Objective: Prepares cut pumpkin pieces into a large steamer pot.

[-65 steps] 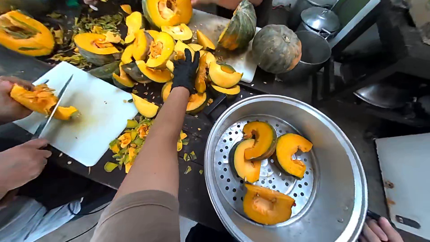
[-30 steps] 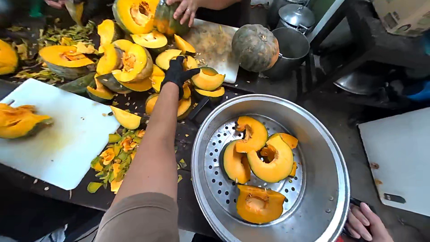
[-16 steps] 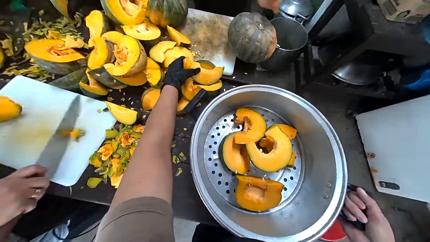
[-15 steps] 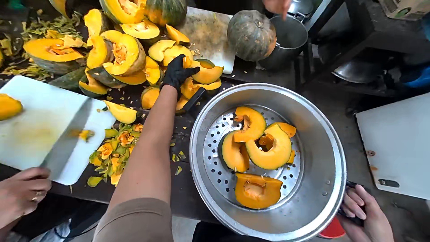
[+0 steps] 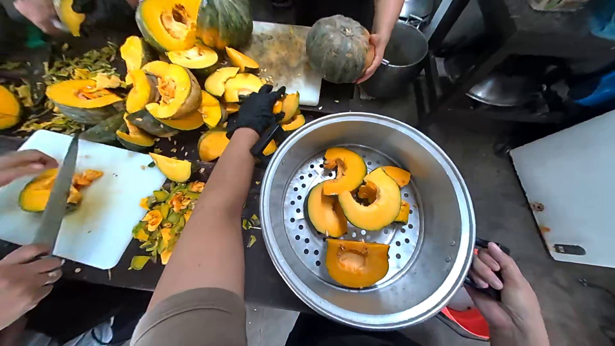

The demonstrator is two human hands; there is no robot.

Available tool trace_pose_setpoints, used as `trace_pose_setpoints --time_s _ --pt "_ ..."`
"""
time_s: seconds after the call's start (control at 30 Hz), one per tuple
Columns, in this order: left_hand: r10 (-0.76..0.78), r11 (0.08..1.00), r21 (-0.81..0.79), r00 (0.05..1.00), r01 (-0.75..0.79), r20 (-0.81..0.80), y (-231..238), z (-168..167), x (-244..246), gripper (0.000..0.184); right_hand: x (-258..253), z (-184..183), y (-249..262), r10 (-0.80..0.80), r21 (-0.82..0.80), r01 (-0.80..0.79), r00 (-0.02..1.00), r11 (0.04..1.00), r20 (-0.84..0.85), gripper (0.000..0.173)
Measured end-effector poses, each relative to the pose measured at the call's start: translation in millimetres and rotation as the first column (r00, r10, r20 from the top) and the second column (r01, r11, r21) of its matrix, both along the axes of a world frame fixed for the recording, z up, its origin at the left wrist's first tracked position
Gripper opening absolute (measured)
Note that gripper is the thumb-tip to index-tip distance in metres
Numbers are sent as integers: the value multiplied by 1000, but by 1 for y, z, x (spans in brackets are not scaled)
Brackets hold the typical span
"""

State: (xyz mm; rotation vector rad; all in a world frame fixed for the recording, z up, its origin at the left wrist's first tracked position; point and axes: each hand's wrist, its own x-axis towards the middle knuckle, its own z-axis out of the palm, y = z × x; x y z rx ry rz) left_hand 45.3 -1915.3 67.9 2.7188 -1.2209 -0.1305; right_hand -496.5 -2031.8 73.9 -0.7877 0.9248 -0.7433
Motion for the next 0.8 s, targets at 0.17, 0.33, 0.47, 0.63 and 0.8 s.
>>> trace_pose_setpoints --time_s 0.17,0.33,0.47,0.63,0.8 --pt "-59 992 118 977 35 206 -15 -21 16 98 1 3 12 -37 59 35 999 998 21 59" --pt "67 991 117 998 -64 -19 -22 -18 25 96 2 7 15 -61 57 61 998 996 -14 58" --pt "130 982 150 987 -116 -89 -24 -11 24 109 3 10 17 -66 43 67 997 997 -27 58" --pt "109 987 130 991 -99 -73 -20 -5 23 87 5 12 18 -68 49 68 998 996 -5 59" --pt "166 986 -9 983 -167 -80 15 -11 21 81 4 11 17 -81 36 82 997 996 -10 59"
